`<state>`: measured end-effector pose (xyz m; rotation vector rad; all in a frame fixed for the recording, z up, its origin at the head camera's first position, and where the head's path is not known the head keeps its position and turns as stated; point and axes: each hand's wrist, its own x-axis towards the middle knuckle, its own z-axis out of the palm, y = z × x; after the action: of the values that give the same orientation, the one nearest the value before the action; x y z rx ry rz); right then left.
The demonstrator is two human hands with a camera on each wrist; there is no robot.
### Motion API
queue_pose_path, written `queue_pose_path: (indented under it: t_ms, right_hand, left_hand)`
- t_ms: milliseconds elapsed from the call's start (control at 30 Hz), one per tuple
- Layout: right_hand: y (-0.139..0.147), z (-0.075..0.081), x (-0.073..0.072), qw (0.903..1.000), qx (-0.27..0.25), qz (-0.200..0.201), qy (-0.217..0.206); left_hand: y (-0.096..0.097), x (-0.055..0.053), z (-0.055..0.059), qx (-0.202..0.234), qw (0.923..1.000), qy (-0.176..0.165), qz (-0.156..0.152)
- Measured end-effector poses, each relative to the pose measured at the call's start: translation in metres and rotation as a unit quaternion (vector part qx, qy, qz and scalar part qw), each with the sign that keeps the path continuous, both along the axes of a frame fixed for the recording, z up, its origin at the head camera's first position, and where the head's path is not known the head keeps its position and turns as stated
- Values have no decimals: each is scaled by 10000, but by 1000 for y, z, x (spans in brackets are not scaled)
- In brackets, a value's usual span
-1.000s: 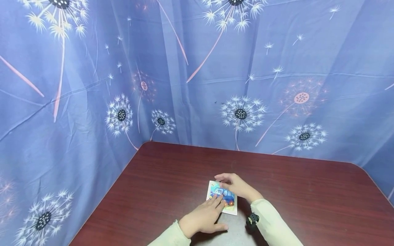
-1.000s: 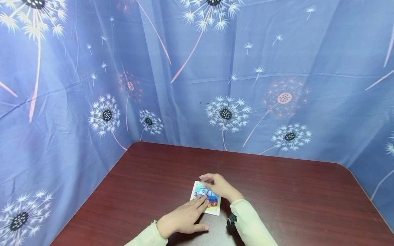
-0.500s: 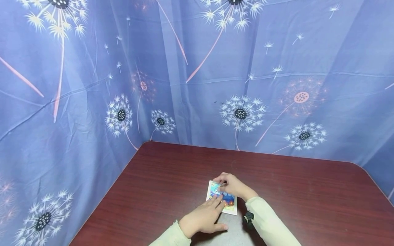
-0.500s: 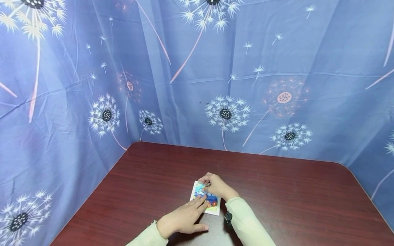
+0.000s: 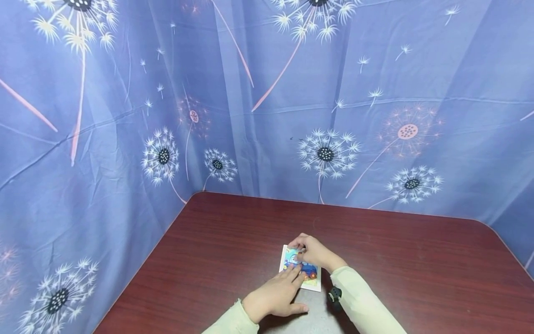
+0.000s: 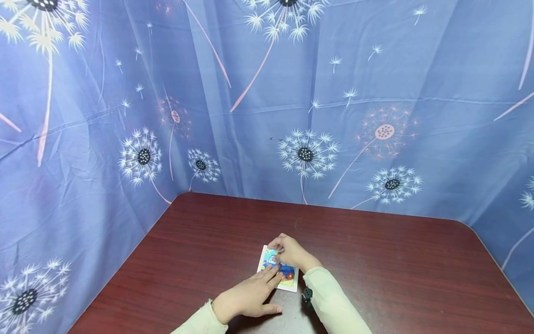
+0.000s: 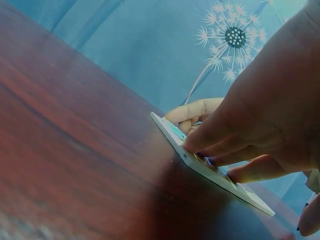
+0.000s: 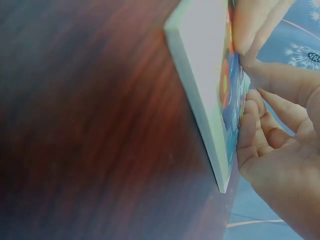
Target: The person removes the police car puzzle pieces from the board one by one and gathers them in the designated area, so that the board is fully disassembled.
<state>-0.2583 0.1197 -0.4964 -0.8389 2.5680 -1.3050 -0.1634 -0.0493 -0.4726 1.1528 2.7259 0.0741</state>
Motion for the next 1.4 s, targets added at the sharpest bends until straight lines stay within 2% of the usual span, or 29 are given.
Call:
queue_pose_path:
  t_ms: [100,333,567,833,1167,1400]
  right_hand:
    - [0,-1,0,10000,-19,-12,70]
    - [3,-4,-1,9970,-556,239,481]
    - [-1,-1,-1,9996,-213,0,188]
    - [-3,3,1,9996,-6,-199,201]
    - [-4,-1,-2,9989,-262,-340,210]
    - [3,2,-2,9969,-681,-379,-111]
  left_hand:
    - [0,0,0,-18,10000,-4,26]
    - [1,-1,-1,-80,9999,66,25]
    - [0,0,-1,-43,10000,2,23]
    - [0,0,0,5,9999,112,-16]
    - [0,-2,-3,7,10000,30,-16]
    - [-1,-1,-3,28,10000,33,-5]
